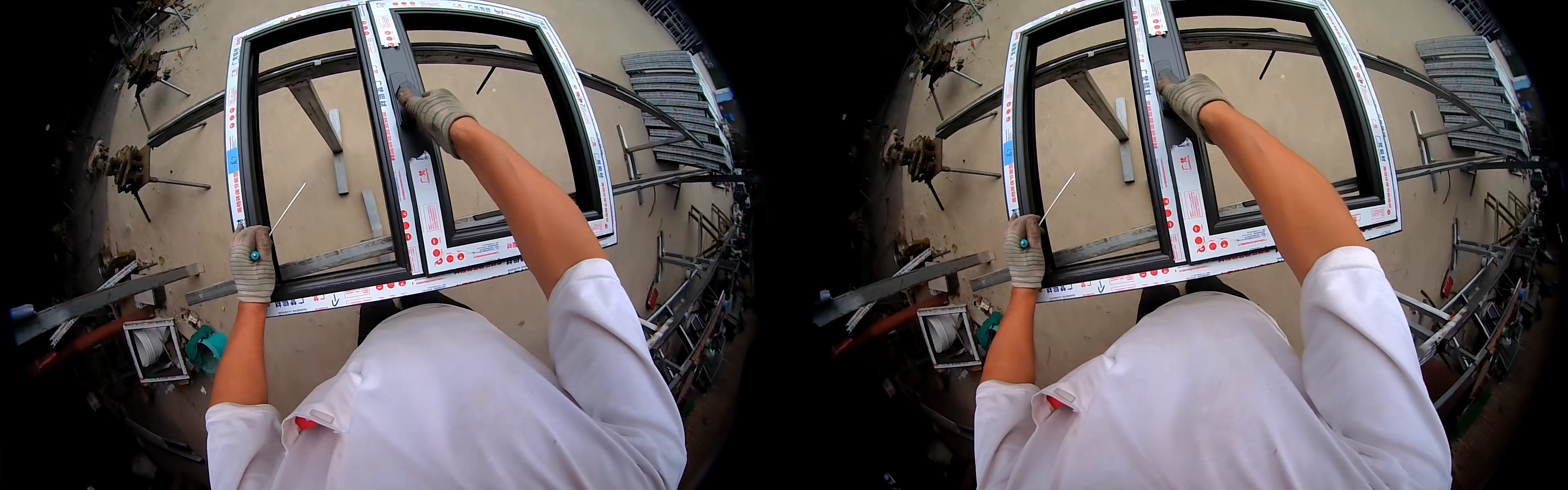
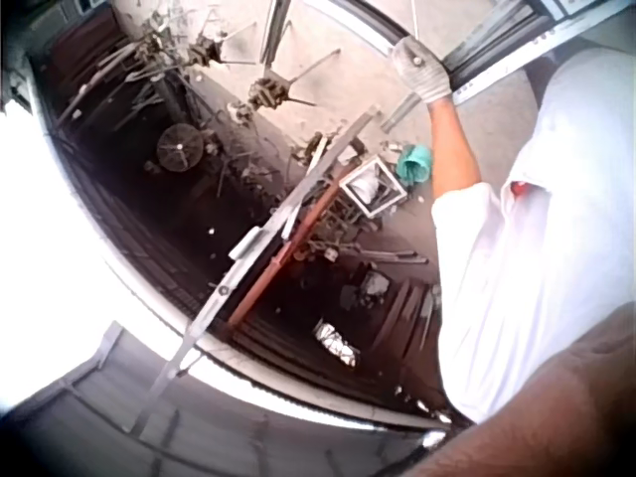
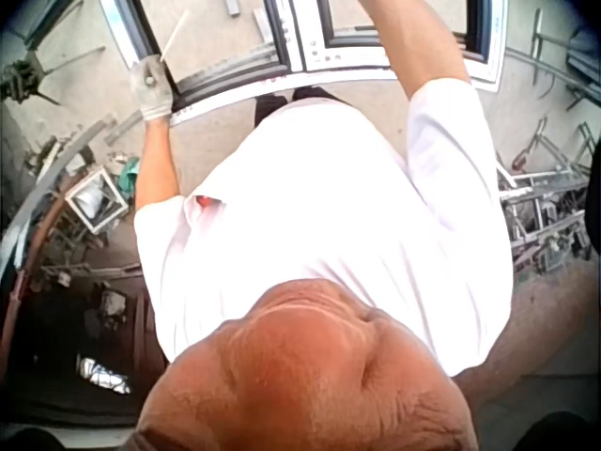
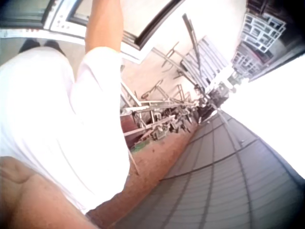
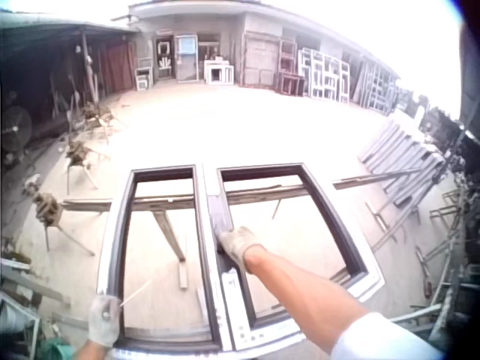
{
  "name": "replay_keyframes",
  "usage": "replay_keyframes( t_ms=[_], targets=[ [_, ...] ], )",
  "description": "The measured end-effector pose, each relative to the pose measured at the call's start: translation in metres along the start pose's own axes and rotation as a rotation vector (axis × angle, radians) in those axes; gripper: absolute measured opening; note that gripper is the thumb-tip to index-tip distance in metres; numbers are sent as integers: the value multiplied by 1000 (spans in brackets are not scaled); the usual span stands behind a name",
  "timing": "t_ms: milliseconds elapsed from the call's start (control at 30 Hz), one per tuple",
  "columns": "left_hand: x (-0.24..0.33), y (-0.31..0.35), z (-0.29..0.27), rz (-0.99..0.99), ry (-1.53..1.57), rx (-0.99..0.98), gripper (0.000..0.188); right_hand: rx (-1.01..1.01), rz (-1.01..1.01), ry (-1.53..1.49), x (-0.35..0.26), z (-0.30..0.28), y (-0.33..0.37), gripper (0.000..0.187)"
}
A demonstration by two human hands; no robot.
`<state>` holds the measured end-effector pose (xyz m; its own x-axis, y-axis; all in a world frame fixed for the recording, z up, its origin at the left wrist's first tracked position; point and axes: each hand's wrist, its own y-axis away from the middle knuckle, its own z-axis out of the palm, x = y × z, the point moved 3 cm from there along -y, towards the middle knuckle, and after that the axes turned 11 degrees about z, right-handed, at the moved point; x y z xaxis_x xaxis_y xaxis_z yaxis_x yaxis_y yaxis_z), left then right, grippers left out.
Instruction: The person assembles a window frame by hand, using a screwdriver to tighten screws at the joints. They then install a window sash into the frame and secure it with additional screws. The person works in a workshop environment with various tools and materials visible.
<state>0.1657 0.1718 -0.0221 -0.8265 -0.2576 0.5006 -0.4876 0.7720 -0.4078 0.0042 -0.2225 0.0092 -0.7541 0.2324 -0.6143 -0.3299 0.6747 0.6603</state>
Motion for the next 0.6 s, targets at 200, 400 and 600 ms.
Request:
replay_keyframes(
  t_ms=[200, 400, 600],
  targets=[
    [-2, 5, 2, -3, 8, 10, 19, 169, 120, -116, 3, 24, -1, 52],
    [-1, 1, 2, -53, 49, -1, 19, 208, 179, -456, 4, 52, -21, 47],
    [-2, 2, 3, -53, 48, 6, 20, 32, 119, -453, 9, 45, 3, 64]
  ],
)
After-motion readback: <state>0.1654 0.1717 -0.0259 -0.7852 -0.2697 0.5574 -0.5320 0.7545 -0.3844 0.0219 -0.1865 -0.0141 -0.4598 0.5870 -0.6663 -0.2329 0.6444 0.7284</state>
